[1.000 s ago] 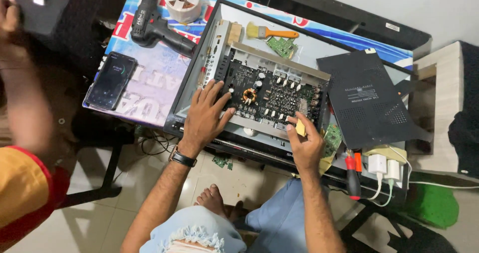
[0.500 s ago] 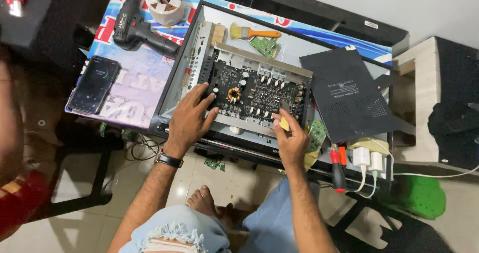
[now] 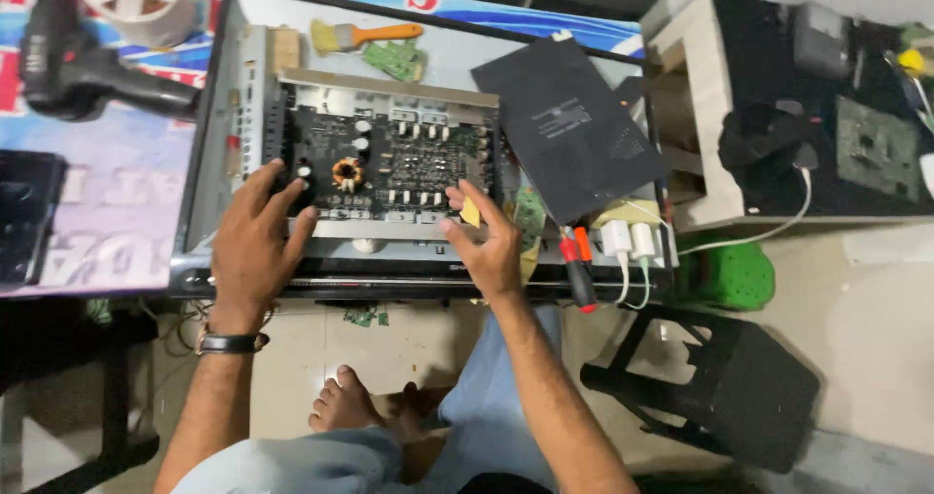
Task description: Disassembling an electronic device by removing its metal cover and inspecting internal components
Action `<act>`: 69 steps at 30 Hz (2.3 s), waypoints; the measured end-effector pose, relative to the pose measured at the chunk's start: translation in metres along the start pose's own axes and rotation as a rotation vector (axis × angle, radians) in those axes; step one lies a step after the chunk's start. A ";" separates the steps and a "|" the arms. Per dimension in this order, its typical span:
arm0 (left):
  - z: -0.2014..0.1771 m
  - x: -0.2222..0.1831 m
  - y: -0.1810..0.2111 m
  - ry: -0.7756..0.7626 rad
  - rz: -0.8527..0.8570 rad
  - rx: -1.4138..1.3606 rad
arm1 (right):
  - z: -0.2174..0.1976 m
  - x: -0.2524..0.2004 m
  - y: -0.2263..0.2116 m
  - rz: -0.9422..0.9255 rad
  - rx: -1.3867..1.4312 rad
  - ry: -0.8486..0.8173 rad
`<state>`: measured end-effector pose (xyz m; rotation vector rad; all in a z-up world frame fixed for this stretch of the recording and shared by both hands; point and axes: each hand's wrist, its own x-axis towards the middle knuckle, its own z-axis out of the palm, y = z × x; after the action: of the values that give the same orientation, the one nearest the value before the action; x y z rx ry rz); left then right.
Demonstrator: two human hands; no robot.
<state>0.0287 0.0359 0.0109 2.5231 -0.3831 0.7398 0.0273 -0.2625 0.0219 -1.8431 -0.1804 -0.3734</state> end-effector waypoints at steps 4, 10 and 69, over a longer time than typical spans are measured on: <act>-0.003 -0.004 -0.003 -0.006 -0.018 0.055 | -0.013 -0.011 -0.021 0.048 0.077 0.061; -0.007 -0.003 0.002 -0.013 -0.058 0.054 | -0.046 -0.005 -0.020 0.240 0.011 0.112; -0.001 -0.005 0.001 -0.010 -0.076 0.087 | -0.060 -0.028 0.002 0.330 -0.181 0.225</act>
<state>0.0241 0.0359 0.0094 2.6074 -0.2617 0.7295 -0.0077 -0.3188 0.0262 -1.9500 0.3185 -0.3701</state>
